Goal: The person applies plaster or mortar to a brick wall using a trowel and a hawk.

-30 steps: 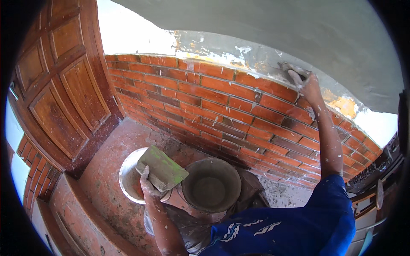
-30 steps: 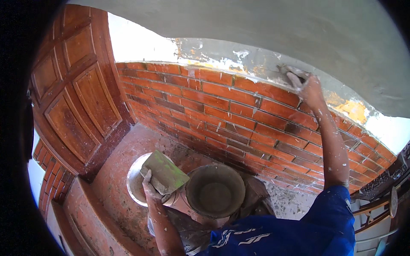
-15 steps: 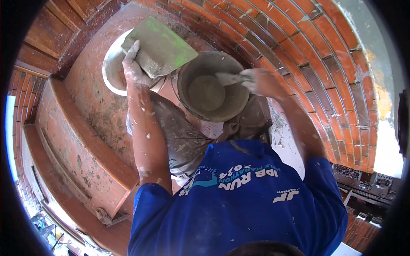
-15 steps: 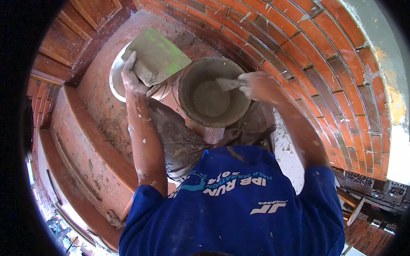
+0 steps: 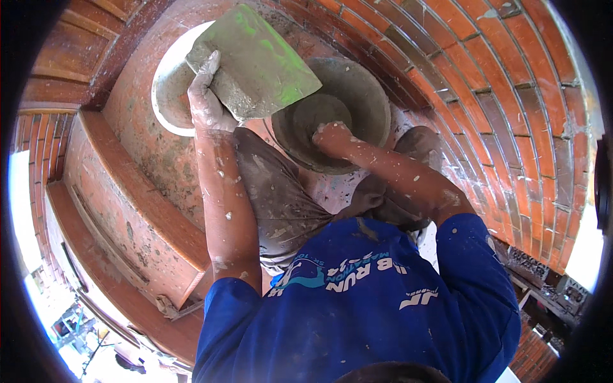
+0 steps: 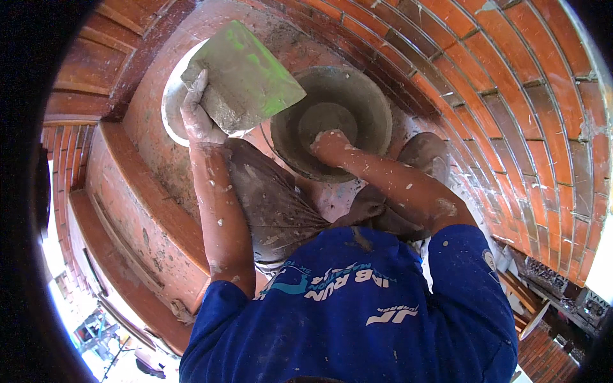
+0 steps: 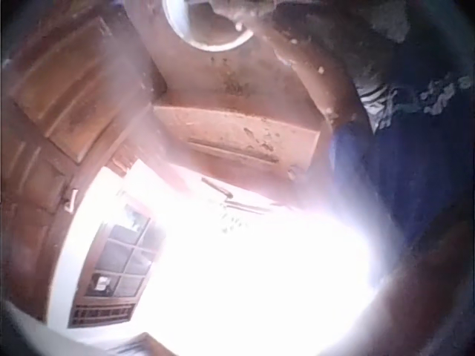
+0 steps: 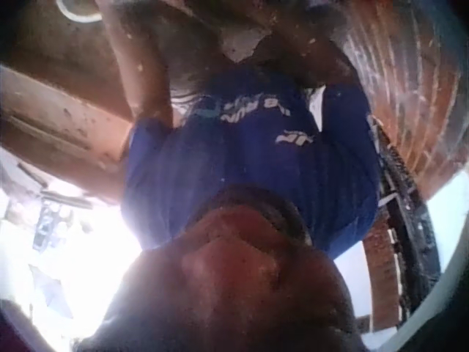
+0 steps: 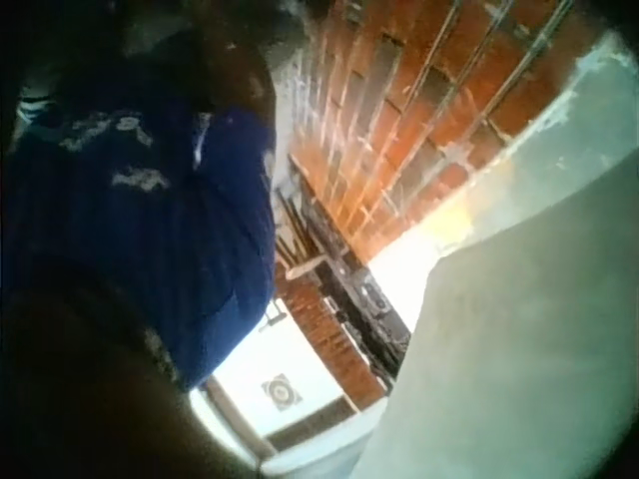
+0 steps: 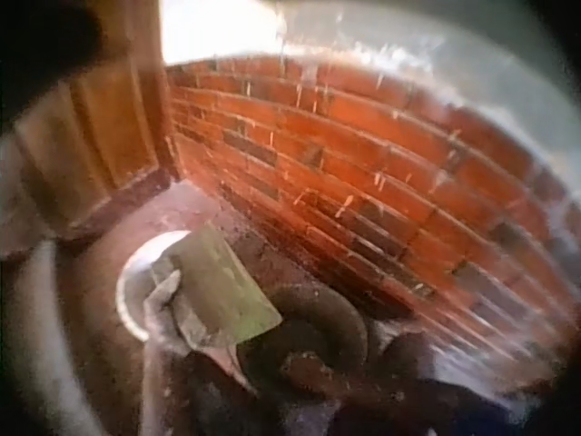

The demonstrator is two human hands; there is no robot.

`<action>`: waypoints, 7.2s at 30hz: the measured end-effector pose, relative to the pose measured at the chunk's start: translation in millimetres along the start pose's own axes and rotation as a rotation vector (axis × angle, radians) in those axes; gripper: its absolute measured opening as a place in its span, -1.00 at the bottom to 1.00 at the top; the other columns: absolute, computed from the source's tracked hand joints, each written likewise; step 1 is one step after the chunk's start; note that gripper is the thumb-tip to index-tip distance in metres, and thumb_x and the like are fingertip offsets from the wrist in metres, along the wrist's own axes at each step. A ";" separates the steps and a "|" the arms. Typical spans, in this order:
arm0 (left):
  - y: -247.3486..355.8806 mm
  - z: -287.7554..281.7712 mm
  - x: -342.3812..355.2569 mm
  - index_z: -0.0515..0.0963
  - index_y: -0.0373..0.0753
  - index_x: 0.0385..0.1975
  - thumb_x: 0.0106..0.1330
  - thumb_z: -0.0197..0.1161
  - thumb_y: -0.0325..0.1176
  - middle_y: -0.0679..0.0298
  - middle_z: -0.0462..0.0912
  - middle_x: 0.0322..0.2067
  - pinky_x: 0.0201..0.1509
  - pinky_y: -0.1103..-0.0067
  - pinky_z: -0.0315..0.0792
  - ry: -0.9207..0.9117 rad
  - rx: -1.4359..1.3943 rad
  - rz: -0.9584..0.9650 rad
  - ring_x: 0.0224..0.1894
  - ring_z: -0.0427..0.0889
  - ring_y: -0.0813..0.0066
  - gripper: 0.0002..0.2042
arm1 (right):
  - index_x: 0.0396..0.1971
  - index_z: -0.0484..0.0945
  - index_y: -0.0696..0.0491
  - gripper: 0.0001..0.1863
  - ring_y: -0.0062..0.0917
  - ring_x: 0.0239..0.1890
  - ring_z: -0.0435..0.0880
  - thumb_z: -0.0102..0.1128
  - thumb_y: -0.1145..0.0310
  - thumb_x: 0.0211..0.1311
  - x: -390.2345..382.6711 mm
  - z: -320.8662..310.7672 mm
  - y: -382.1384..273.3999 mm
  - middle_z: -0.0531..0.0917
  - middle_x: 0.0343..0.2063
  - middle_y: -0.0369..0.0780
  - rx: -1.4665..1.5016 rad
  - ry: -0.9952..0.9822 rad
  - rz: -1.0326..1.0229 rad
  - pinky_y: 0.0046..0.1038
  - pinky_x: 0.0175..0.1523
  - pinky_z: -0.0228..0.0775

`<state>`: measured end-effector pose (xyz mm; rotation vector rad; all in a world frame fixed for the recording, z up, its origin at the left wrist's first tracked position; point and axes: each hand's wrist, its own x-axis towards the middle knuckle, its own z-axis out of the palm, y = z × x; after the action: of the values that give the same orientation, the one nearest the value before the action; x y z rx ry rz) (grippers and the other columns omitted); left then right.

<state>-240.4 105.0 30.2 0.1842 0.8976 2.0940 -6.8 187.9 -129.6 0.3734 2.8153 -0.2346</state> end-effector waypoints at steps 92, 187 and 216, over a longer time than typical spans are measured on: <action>-71.6 1.4 76.2 0.30 -0.30 0.20 0.27 0.15 -0.20 0.05 0.47 0.10 0.24 0.23 0.36 -0.314 0.303 -0.285 0.14 0.47 0.11 -0.47 | -0.02 0.45 0.09 -0.65 -0.73 -0.63 0.38 0.12 0.17 0.36 -134.3 -52.3 61.2 0.46 -0.52 -0.35 1.934 0.239 0.499 -0.60 -0.63 0.16; -39.6 140.5 17.2 0.53 -0.40 -0.11 0.28 0.30 -0.33 0.26 0.63 -0.25 -0.08 0.54 0.45 -0.634 0.561 0.240 -0.21 0.55 0.58 -0.70 | -0.14 0.63 0.25 -0.46 -0.48 -0.34 0.62 0.30 0.02 0.16 -188.9 -432.2 106.2 0.70 -0.38 -0.13 0.137 1.301 0.586 -0.42 -0.15 0.45; -39.4 135.5 9.1 0.53 -0.36 -0.10 0.27 0.28 -0.31 0.23 0.62 -0.25 -0.12 0.49 0.50 -0.466 0.331 0.025 -0.26 0.60 0.48 -0.71 | -0.08 0.65 0.12 -0.62 -0.52 -0.33 0.61 0.24 0.16 0.24 -185.3 -424.4 155.9 0.72 -0.29 -0.19 0.051 1.327 0.500 -0.45 -0.14 0.46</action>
<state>-164.3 200.0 102.1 0.8230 0.9423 1.7973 96.0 377.5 308.8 1.7528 3.7255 0.1299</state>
